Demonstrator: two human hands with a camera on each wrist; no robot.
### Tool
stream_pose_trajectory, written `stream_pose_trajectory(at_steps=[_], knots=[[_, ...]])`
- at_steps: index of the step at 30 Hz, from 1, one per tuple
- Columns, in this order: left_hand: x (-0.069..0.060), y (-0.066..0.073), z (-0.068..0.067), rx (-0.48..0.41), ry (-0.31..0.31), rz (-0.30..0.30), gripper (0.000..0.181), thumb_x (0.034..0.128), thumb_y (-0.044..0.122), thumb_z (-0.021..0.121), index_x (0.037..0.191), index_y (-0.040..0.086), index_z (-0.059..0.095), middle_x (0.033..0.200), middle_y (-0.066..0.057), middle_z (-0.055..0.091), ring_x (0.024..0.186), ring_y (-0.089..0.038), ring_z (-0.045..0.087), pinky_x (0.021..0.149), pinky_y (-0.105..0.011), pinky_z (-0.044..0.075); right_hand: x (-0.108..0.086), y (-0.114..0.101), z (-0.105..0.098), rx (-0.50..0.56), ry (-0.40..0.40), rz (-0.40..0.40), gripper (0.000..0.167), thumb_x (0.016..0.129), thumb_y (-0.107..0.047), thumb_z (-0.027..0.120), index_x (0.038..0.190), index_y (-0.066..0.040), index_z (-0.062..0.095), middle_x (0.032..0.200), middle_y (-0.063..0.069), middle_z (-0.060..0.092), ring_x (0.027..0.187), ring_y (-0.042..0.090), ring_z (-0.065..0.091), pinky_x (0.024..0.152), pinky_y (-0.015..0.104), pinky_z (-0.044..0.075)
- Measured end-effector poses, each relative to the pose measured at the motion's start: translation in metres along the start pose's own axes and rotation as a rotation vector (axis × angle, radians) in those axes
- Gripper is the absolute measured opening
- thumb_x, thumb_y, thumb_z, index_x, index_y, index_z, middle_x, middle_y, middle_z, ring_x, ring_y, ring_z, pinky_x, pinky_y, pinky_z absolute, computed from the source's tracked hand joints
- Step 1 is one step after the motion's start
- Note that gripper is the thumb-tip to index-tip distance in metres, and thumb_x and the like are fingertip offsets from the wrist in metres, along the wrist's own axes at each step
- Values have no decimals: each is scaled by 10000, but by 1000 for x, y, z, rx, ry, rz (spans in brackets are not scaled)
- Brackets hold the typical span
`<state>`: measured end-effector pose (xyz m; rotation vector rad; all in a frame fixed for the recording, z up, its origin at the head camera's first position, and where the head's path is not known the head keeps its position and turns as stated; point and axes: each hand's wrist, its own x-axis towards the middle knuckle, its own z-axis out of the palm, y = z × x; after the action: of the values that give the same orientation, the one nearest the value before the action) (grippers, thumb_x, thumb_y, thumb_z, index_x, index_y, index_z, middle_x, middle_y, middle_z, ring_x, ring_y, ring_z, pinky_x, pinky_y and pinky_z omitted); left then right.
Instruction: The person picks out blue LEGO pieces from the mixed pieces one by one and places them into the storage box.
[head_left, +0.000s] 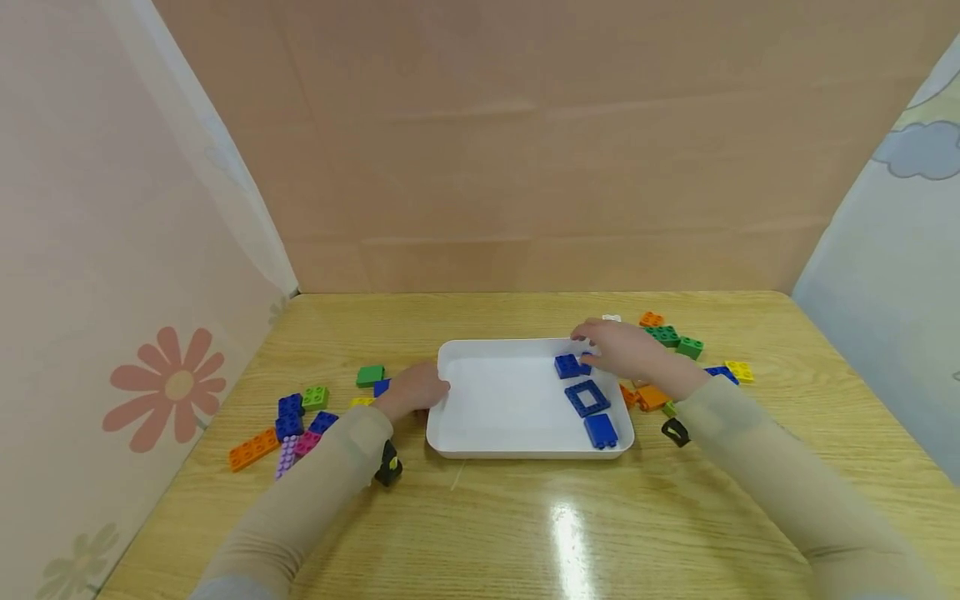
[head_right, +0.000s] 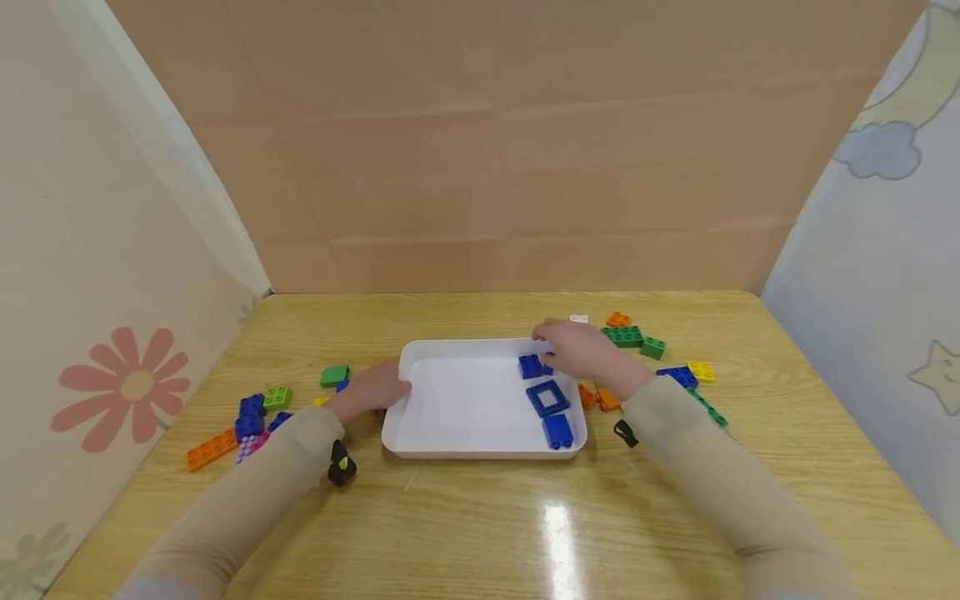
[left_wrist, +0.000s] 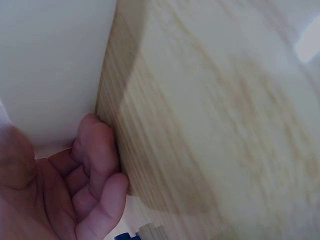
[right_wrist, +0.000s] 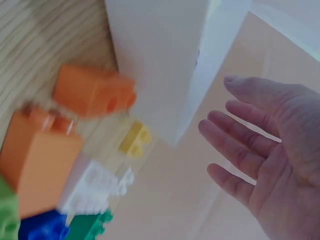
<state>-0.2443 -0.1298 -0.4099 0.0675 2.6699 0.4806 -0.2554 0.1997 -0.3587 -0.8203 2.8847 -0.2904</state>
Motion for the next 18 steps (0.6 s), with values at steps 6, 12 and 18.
stream_pose_trajectory(at_steps=[6,12,18], knots=[[-1,-2,2,-1,10,12,235,976,215,494,890,21,594,666,-93,606,519,-189,573,473,-266,443,-21,19,-10,8,93,14,374,905,-139,691,1232,15,592,1178,184,607,1023,345,611,831,482,513],[2,-3,2,0,7,7,252,980,231,496,861,31,593,655,-87,604,518,-189,574,468,-270,438,-45,36,-21,21,153,60,383,911,-144,679,1233,34,575,1193,225,602,997,377,613,838,533,494],[3,-5,3,-2,5,-12,255,986,244,501,881,31,595,676,-90,607,528,-192,578,473,-271,445,-63,53,-33,19,126,166,504,939,-234,648,1321,55,489,1264,283,536,1058,426,572,848,581,468]])
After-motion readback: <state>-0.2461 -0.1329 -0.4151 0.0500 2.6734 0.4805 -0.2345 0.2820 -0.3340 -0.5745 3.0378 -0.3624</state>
